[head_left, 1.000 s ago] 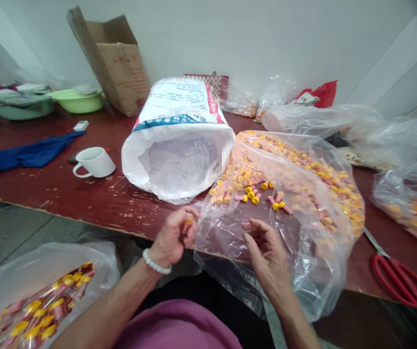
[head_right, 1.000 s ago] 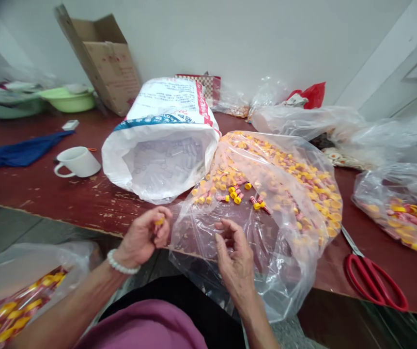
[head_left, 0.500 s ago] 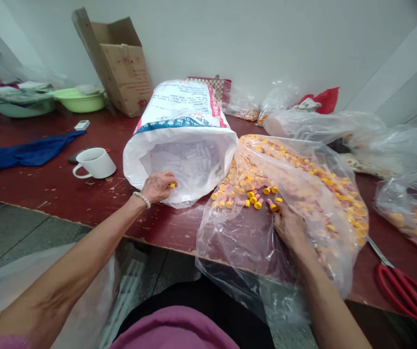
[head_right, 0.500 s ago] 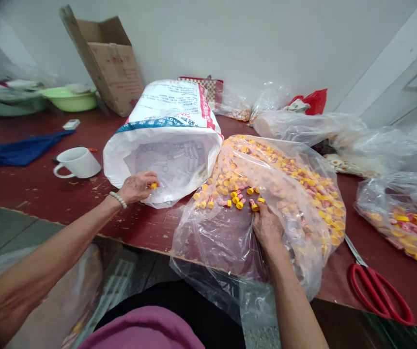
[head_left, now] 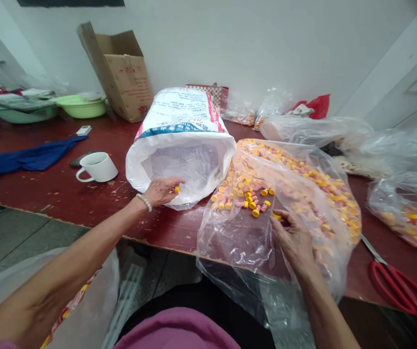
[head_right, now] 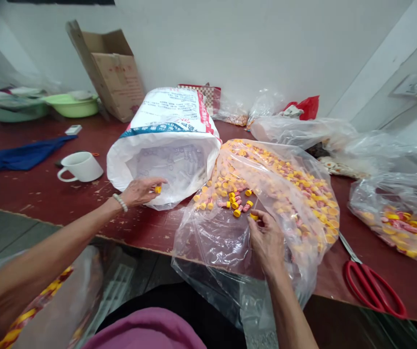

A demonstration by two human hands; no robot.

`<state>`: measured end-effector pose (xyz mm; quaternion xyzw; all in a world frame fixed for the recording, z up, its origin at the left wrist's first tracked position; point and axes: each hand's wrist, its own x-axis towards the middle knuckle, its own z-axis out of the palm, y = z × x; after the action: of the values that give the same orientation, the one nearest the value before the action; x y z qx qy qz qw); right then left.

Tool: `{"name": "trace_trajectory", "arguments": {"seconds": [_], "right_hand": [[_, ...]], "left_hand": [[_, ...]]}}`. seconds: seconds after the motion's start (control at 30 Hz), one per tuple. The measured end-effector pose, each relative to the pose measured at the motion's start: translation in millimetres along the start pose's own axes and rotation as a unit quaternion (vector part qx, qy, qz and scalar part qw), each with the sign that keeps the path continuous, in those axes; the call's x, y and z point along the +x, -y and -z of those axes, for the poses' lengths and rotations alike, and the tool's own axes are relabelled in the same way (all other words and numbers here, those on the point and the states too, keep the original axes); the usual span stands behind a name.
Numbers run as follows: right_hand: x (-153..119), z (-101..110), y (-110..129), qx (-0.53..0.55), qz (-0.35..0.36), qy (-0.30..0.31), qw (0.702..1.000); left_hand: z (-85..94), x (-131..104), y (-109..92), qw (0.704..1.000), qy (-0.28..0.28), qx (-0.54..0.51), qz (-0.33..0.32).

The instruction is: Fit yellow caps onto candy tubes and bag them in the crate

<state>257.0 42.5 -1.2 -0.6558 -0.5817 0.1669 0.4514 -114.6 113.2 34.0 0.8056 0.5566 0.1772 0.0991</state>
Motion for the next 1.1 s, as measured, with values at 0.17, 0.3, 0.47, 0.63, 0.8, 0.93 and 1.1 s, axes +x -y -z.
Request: {"name": "trace_trajectory", "arguments": {"seconds": [0.17,0.3,0.47,0.63,0.8,0.93,1.1], "right_hand": [[-43,-18,73,0.316,-0.066,0.067,0.944],[-65,-37,113,0.393,-0.053,0.077,0.915],[-68,-43,123,0.410,0.010,0.047,0.911],[-73,-36,110,0.369,0.013,0.048,0.928],[-90,-35,103,0.345,0.014,0.053,0.937],[-86,-37,102,0.372,-0.001,-0.009,0.928],[-77,-36,94,0.397,-0.049,0.023,0.916]], "left_hand": [[1.9,-41,-58,0.929,-0.012,-0.363,0.069],[-8.8,-65,-103,0.823,-0.024,-0.559,0.094],[-16.8,-78,-127,0.801,0.024,-0.590,0.099],[-16.9,-82,-134,0.699,0.032,-0.700,0.142],[-23.2,-81,-137,0.567,0.012,-0.796,0.214],[-32.4,-85,-139,0.556,0.048,-0.798,0.226],[-37.7,-93,-143,0.599,0.116,-0.770,0.186]]}}
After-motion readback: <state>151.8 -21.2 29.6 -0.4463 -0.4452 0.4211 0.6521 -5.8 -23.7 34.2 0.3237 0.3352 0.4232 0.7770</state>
